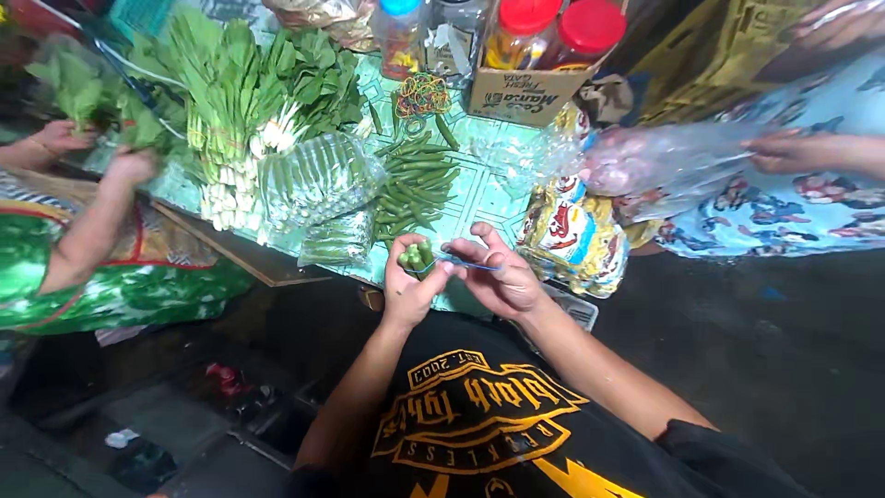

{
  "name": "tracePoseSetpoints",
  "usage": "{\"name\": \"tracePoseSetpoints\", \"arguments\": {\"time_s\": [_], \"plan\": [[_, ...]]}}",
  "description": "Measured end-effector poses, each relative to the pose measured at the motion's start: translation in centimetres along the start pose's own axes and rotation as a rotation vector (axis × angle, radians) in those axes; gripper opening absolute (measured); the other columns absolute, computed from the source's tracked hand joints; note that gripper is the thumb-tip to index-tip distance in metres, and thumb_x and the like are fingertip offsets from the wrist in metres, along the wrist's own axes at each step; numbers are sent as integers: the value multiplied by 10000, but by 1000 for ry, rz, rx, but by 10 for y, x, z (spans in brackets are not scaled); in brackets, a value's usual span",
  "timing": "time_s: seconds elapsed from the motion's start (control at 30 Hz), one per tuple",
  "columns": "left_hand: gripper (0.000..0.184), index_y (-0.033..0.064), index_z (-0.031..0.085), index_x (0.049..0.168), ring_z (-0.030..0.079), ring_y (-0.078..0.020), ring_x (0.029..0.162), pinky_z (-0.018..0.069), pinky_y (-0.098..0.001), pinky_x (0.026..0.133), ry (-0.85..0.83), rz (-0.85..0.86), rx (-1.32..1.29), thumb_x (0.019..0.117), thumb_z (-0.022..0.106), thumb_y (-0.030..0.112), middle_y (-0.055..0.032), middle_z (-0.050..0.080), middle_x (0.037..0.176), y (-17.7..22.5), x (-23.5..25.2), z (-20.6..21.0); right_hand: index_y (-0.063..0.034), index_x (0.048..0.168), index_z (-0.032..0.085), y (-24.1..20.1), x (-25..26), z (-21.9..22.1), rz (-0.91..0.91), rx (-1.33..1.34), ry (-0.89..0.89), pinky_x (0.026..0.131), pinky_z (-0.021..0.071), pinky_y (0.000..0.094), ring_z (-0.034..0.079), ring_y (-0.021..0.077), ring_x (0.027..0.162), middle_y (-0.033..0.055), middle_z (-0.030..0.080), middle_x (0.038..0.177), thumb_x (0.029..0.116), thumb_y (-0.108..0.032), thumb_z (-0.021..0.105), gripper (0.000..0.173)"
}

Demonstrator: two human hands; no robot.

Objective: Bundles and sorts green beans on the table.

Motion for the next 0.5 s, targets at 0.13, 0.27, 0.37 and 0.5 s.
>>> {"name": "tracePoseSetpoints", "arguments": {"time_s": [0.13, 0.27, 0.37, 0.5], "plan": [[854, 63, 324, 1527, 727, -179, 805, 639, -424, 732, -215, 239, 974, 824, 791, 188, -56, 732, 941, 19, 5, 24, -218, 1514, 287, -10, 4, 13, -108, -323, 84, 992, 549, 431, 668, 272, 1171, 139, 628, 1393, 867, -212, 796, 823], [1184, 69, 35, 1635, 733, -350, 874, 592, -576, 755, -346, 65, 1529, 749, 813, 174, -150, 735, 1084, 26, 9, 45, -98, 1529, 306, -26, 3, 23, -255, -782, 103, 962, 582, 454, 676, 250, 1100, 106, 697, 1145, 767, -206, 865, 951], [1051, 57, 71, 1641, 721, -345, 796, 587, -549, 687, -469, 150, 1678, 833, 729, 199, -147, 721, 955, 24, 7, 57, -75, 1428, 426, -23, -5, 15, -215, -648, 177, 855, 594, 405, 678, 223, 983, 128, 675, 1080, 783, -100, 785, 738], [1041, 48, 89, 1624, 700, -332, 799, 586, -557, 697, -669, 103, 1560, 823, 733, 208, -165, 682, 1002, 10, 9, 61, -125, 1362, 495, -21, -27, -4, -171, -641, 296, 839, 598, 407, 625, 231, 1083, 122, 536, 1278, 695, -111, 764, 720]]}}
Point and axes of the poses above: each hand's wrist, its own x-axis towards the middle knuckle, its own z-axis out of the palm, y = z × x, the point moved 7 cm from there along x, towards the middle knuckle
